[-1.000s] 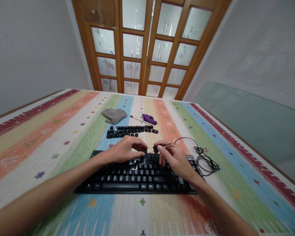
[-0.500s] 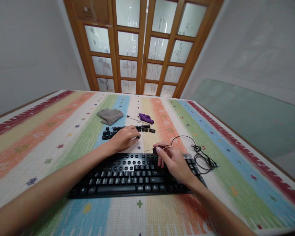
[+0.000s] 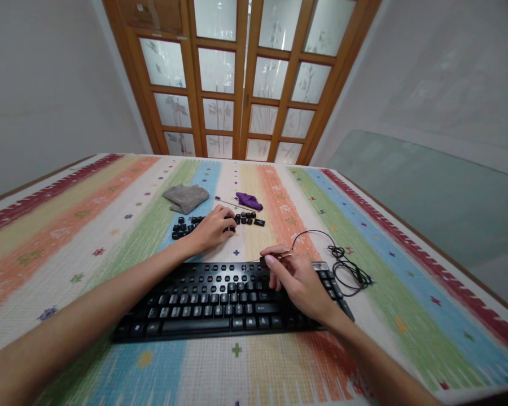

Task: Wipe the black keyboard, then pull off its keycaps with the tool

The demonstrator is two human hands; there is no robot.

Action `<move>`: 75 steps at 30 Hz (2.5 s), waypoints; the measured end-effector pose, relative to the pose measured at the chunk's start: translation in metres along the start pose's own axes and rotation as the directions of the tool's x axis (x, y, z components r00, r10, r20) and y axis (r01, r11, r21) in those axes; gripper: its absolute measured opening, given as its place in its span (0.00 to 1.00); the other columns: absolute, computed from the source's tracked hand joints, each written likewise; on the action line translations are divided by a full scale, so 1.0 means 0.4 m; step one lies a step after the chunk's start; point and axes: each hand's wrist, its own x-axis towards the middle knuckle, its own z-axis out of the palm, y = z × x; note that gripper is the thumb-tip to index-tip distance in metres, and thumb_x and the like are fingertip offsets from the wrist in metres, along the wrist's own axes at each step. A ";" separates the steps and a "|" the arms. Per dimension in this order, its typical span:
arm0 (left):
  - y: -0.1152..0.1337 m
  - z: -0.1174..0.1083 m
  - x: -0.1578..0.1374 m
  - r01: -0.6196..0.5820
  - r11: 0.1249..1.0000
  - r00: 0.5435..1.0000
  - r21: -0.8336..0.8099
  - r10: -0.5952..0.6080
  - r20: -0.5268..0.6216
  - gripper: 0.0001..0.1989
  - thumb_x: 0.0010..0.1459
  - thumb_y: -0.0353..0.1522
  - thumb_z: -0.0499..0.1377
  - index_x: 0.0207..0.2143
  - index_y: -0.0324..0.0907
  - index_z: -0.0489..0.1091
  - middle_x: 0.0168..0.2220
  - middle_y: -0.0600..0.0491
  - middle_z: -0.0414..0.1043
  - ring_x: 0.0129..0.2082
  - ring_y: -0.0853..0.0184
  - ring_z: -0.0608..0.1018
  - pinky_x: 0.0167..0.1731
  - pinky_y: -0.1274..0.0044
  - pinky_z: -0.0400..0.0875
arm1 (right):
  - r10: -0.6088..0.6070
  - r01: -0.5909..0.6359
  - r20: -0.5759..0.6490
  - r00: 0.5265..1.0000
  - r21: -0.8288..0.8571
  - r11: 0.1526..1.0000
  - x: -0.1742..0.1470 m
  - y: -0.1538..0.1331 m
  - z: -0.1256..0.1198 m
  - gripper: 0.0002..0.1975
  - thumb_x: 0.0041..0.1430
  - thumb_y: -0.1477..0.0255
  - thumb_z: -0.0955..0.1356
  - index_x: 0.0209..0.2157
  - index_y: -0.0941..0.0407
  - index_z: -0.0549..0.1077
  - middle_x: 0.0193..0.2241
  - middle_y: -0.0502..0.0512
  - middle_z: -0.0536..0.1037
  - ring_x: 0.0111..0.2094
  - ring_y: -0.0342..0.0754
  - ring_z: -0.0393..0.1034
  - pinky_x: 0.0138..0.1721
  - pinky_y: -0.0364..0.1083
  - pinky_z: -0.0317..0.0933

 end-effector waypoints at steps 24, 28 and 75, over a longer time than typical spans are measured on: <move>0.088 -0.124 -0.132 0.062 0.986 0.989 -0.152 -0.040 0.143 0.08 0.63 0.33 0.59 0.40 0.39 0.75 0.40 0.47 0.74 0.44 0.60 0.74 0.47 0.69 0.68 | -0.034 0.060 0.158 0.987 -0.163 0.985 -0.008 -0.009 0.043 0.17 0.68 0.61 0.63 0.32 0.58 0.74 0.31 0.56 0.78 0.24 0.43 0.70 0.27 0.43 0.63; 0.124 -0.136 -0.164 0.026 0.974 0.965 -0.226 0.035 0.262 0.10 0.65 0.37 0.58 0.41 0.41 0.75 0.39 0.49 0.75 0.40 0.63 0.76 0.42 0.73 0.69 | 0.041 -0.035 0.114 0.993 -0.054 0.998 0.003 0.004 0.071 0.19 0.67 0.56 0.63 0.36 0.59 0.71 0.25 0.52 0.75 0.22 0.44 0.71 0.26 0.44 0.65; 0.195 -0.145 -0.073 0.206 0.852 0.963 -0.482 -0.089 0.255 0.09 0.58 0.35 0.65 0.39 0.39 0.78 0.35 0.51 0.81 0.33 0.66 0.80 0.34 0.77 0.70 | 0.023 -0.023 0.002 1.000 0.133 0.991 0.078 -0.004 0.034 0.23 0.62 0.50 0.65 0.36 0.58 0.68 0.24 0.51 0.77 0.15 0.40 0.67 0.14 0.39 0.60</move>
